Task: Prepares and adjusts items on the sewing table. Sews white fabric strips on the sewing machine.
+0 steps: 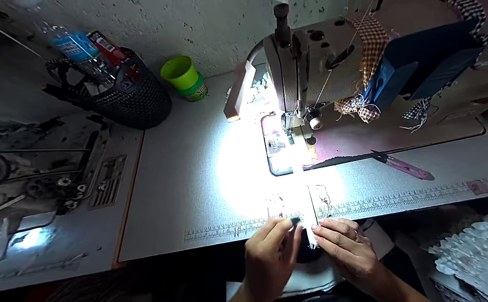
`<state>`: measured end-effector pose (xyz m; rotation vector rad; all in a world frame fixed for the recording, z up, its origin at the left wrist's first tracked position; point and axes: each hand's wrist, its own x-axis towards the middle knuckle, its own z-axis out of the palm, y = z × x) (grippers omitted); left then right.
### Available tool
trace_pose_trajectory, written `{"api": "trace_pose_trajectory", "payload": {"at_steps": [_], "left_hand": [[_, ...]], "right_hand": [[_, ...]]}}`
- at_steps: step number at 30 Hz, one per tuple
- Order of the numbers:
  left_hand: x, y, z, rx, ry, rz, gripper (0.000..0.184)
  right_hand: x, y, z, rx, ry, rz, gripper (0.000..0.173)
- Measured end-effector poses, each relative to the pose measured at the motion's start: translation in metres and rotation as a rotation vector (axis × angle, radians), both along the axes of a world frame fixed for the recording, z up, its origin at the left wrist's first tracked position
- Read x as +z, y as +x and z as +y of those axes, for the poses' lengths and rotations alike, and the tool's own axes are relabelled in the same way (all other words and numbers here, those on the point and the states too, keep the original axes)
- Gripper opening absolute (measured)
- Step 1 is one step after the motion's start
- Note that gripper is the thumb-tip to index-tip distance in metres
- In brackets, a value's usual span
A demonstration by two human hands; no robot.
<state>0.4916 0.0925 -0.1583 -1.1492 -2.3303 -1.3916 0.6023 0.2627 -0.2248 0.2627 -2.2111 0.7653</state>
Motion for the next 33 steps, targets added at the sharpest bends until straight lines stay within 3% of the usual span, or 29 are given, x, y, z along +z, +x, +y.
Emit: {"api": "trace_pose_trajectory", "payload": {"at_steps": [2,6,10,14,16,19,24,28,31,33], "left_hand": [[-0.002,-0.027,0.007,-0.059,-0.167,0.228,0.026],[-0.017,-0.046,0.018,-0.178,-0.445,0.312,0.036],[-0.013,-0.047,0.018,-0.192,-0.46,0.333,0.038],[-0.001,-0.08,0.032,-0.298,-0.286,-0.035,0.026],[0.006,-0.106,0.045,-0.217,-0.218,-0.2,0.027],[0.016,-0.143,0.064,-0.12,-0.298,-0.267,0.033],[0.016,-0.171,0.087,-0.104,-0.337,-0.206,0.026],[0.01,-0.174,0.092,-0.073,-0.143,-0.117,0.024],[0.023,-0.175,0.092,-0.011,-0.337,-0.075,0.022],[0.025,-0.186,0.094,-0.068,-0.508,0.006,0.023]], "right_hand": [[-0.004,-0.004,-0.002,0.006,0.008,0.016,0.018],[-0.007,-0.003,0.0,-0.037,0.055,0.021,0.019],[0.001,0.002,0.002,-0.039,0.129,-0.023,0.019],[0.014,-0.002,0.004,0.033,0.177,-0.074,0.02],[0.025,-0.001,0.006,0.033,0.16,-0.098,0.019],[0.021,-0.001,0.002,0.009,0.143,-0.11,0.018],[0.011,0.0,-0.006,-0.039,0.121,-0.117,0.02],[0.005,-0.001,-0.006,-0.043,0.133,-0.073,0.02],[0.007,-0.001,-0.007,-0.047,0.117,-0.078,0.02],[0.007,-0.002,-0.007,-0.049,0.116,-0.077,0.02]]}}
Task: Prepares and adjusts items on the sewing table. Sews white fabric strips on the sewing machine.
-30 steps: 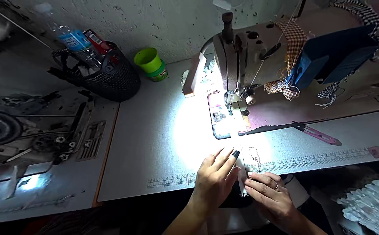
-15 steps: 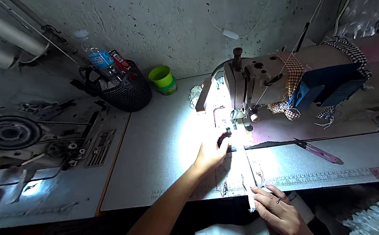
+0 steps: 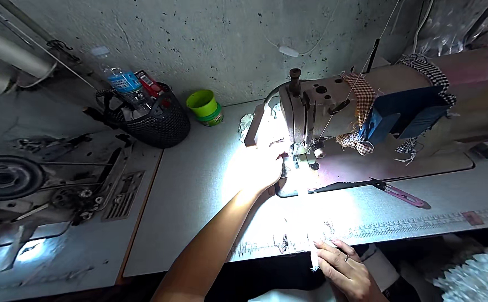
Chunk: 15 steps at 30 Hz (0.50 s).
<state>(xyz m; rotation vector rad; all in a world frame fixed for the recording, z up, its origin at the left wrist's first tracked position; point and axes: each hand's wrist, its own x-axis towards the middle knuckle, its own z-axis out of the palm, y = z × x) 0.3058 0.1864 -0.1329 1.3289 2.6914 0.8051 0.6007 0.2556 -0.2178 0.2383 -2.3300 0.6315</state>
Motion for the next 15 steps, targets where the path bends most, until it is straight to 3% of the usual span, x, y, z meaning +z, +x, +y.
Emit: {"api": "trace_pose_trajectory", "payload": {"at_steps": [3,8,15], "left_hand": [[-0.004,-0.015,0.002,-0.158,0.015,0.112,0.027],[0.006,0.003,0.004,0.045,0.141,0.036,0.024],[-0.008,0.007,0.0,0.015,0.01,-0.098,0.032]], "right_hand": [[0.0,-0.001,-0.001,0.003,0.004,0.005,0.021],[-0.001,-0.001,-0.001,-0.012,0.001,0.017,0.021],[-0.005,-0.001,-0.001,0.002,-0.023,0.033,0.02]]}}
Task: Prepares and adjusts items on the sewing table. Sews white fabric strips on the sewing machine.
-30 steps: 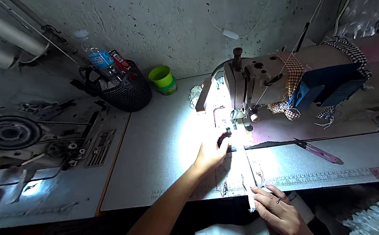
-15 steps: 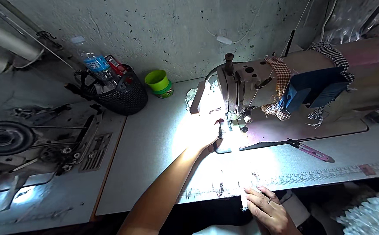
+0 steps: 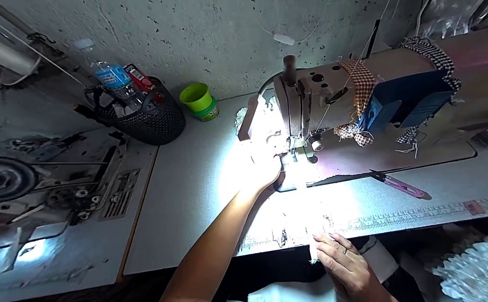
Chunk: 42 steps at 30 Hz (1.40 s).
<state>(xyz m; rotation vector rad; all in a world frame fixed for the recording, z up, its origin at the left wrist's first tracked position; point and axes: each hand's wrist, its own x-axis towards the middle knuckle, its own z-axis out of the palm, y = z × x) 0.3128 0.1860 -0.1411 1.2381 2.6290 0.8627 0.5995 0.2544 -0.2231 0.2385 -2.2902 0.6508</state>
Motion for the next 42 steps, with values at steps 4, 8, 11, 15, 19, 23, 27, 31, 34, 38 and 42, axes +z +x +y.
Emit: {"api": "trace_pose_trajectory", "payload": {"at_steps": [4,8,11,15,19,23,27,31,34,38,42], "left_hand": [[-0.001,-0.003,0.0,-0.008,0.017,-0.013,0.031],[0.005,-0.003,0.001,-0.001,-0.021,-0.027,0.031],[0.005,-0.002,0.001,-0.005,-0.018,-0.096,0.034],[0.001,-0.004,0.001,-0.016,-0.003,-0.083,0.032],[0.003,-0.002,0.0,0.008,-0.055,-0.051,0.033],[0.003,-0.002,-0.001,-0.017,-0.022,-0.077,0.032],[0.006,-0.002,-0.002,-0.076,0.043,-0.169,0.02],[0.003,-0.007,-0.004,-0.1,-0.029,-0.152,0.03],[0.0,-0.007,-0.003,-0.101,-0.044,-0.112,0.033],[0.009,-0.004,-0.003,-0.097,-0.078,-0.134,0.039],[0.015,-0.002,-0.004,-0.085,-0.185,-0.179,0.06]], "right_hand": [[0.008,-0.013,0.002,-0.073,-0.009,-0.042,0.02],[0.02,-0.039,0.004,-0.161,0.007,-0.082,0.021],[0.028,-0.056,0.008,-0.196,0.016,-0.146,0.022],[0.034,-0.079,0.015,-0.205,0.024,-0.169,0.022],[0.03,-0.102,0.025,-0.199,0.036,-0.135,0.024],[0.036,-0.123,0.033,-0.198,0.023,-0.128,0.022],[0.041,-0.135,0.035,-0.213,0.045,-0.172,0.027],[0.037,-0.134,0.034,-0.215,0.032,-0.152,0.027],[0.037,-0.13,0.035,-0.215,0.027,-0.14,0.025],[0.04,-0.118,0.049,-0.12,0.024,-0.192,0.025],[0.041,-0.107,0.062,-0.028,0.042,-0.244,0.03]]}}
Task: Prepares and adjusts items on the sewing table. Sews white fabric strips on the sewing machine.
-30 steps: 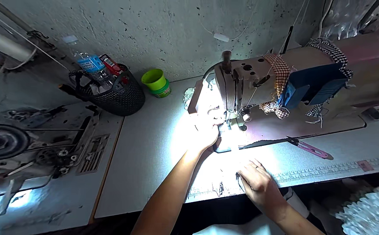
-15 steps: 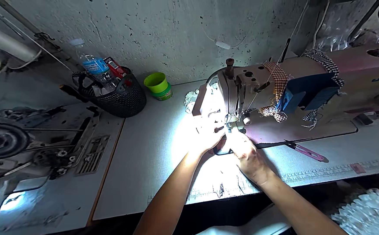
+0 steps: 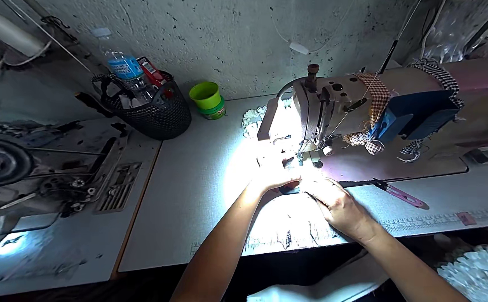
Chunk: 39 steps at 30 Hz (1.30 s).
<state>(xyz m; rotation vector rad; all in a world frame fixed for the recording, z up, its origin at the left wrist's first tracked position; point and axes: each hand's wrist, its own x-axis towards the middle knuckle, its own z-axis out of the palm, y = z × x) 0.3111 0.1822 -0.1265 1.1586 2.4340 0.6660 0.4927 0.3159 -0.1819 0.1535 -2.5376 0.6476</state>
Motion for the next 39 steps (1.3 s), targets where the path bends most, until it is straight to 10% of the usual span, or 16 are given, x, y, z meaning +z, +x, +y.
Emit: {"api": "trace_pose_trajectory", "payload": {"at_steps": [39], "left_hand": [[-0.013,-0.01,0.003,-0.116,0.08,0.084,0.041]], "right_hand": [[-0.005,0.035,-0.025,-0.213,-0.069,0.094,0.031]]}}
